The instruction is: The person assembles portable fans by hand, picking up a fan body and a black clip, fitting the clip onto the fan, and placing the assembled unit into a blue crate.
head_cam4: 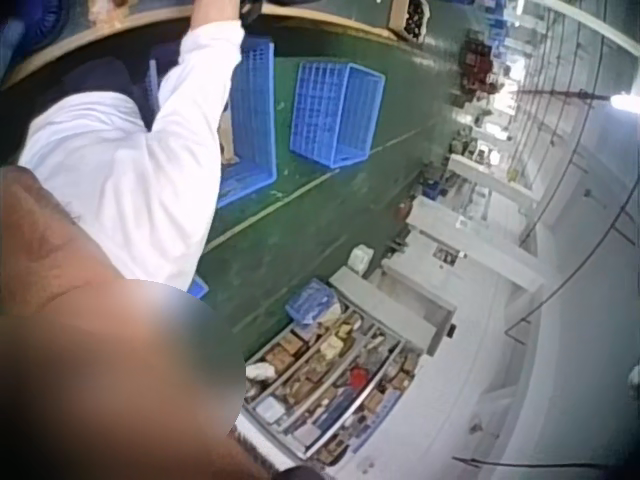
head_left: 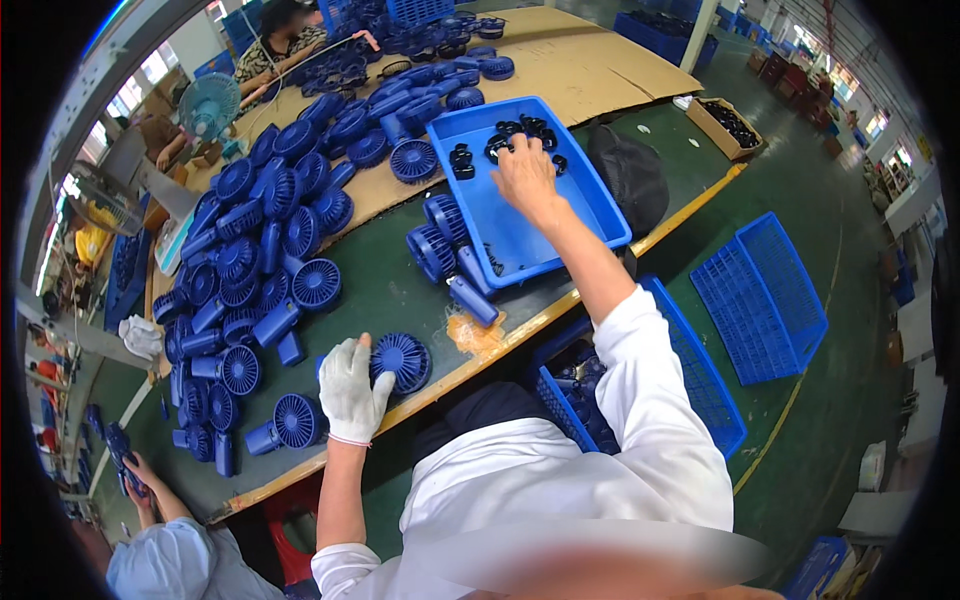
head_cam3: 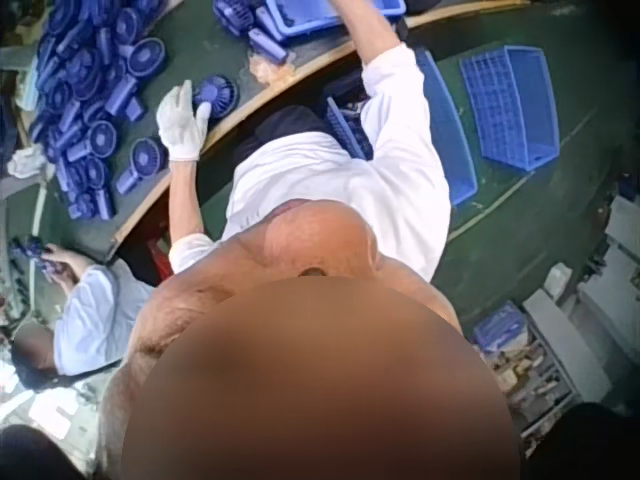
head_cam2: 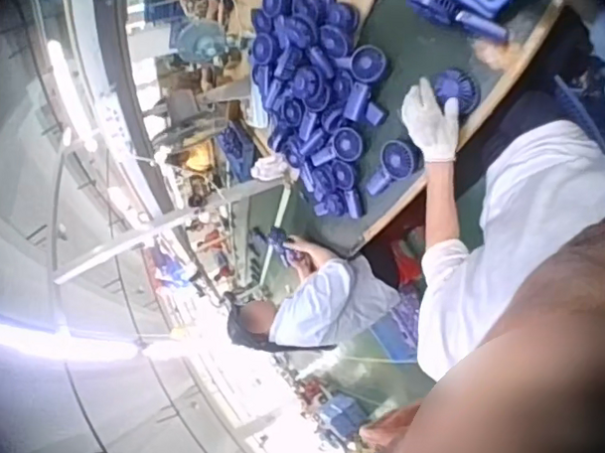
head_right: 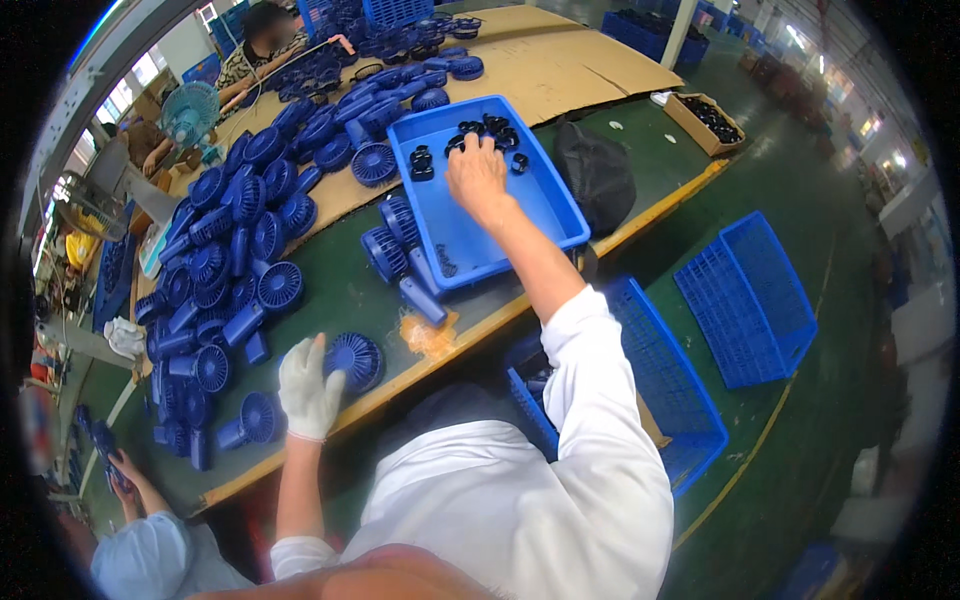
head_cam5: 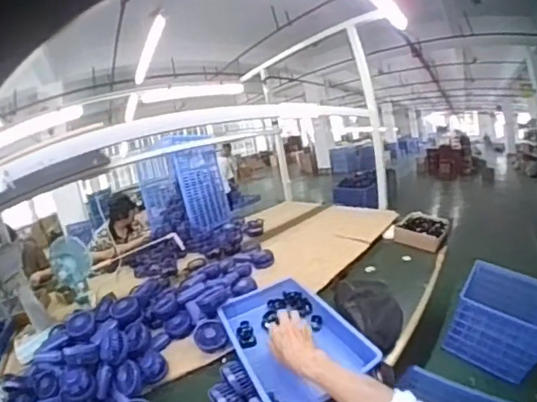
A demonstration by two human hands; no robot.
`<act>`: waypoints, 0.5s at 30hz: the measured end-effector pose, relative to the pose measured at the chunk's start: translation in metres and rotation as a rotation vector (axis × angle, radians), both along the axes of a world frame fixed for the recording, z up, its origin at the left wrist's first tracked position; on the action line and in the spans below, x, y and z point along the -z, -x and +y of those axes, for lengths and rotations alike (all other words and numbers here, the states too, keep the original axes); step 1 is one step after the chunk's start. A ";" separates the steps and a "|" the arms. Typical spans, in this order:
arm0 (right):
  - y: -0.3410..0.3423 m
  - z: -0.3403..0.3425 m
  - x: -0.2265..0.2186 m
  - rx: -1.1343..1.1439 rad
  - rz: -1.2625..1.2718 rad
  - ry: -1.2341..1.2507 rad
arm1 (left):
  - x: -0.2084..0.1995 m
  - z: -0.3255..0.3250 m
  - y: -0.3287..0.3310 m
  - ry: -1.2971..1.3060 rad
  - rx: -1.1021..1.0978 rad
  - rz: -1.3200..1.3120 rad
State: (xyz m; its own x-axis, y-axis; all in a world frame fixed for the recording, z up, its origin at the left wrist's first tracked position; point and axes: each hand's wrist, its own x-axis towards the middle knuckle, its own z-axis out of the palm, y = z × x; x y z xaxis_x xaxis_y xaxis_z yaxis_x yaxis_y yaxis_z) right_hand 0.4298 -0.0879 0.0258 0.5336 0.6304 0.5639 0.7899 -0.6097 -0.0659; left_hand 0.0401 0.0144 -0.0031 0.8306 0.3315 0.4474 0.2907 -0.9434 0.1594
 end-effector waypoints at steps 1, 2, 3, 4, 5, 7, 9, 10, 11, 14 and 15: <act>-0.021 0.003 0.009 0.025 -0.037 0.021 | -0.001 0.002 -0.004 -0.018 -0.018 0.006; -0.036 0.005 0.017 0.042 -0.040 0.038 | 0.002 0.010 -0.006 -0.052 -0.004 0.041; -0.049 0.008 0.026 0.057 -0.044 0.053 | 0.003 0.016 -0.006 -0.044 0.018 0.056; -0.062 0.009 0.041 0.072 -0.052 0.041 | 0.005 0.020 -0.005 -0.036 0.045 0.070; -0.068 0.009 0.049 0.100 0.028 0.070 | 0.008 0.023 -0.007 -0.075 0.086 0.014; -0.074 0.013 0.056 0.106 0.069 0.080 | 0.009 0.024 -0.006 -0.040 0.040 0.106; -0.068 0.015 0.049 0.080 0.038 0.110 | 0.014 0.021 -0.006 -0.064 0.003 0.116; -0.062 0.013 0.044 0.077 0.034 0.108 | 0.013 0.018 -0.006 -0.085 0.017 0.080; -0.061 0.014 0.042 0.067 0.062 0.075 | 0.011 0.015 -0.007 -0.105 0.030 0.043; -0.061 0.012 0.041 0.066 0.120 0.018 | 0.004 0.007 -0.015 -0.250 0.036 -0.089; -0.062 0.010 0.039 0.077 0.136 0.040 | 0.004 0.005 -0.017 -0.321 0.029 -0.174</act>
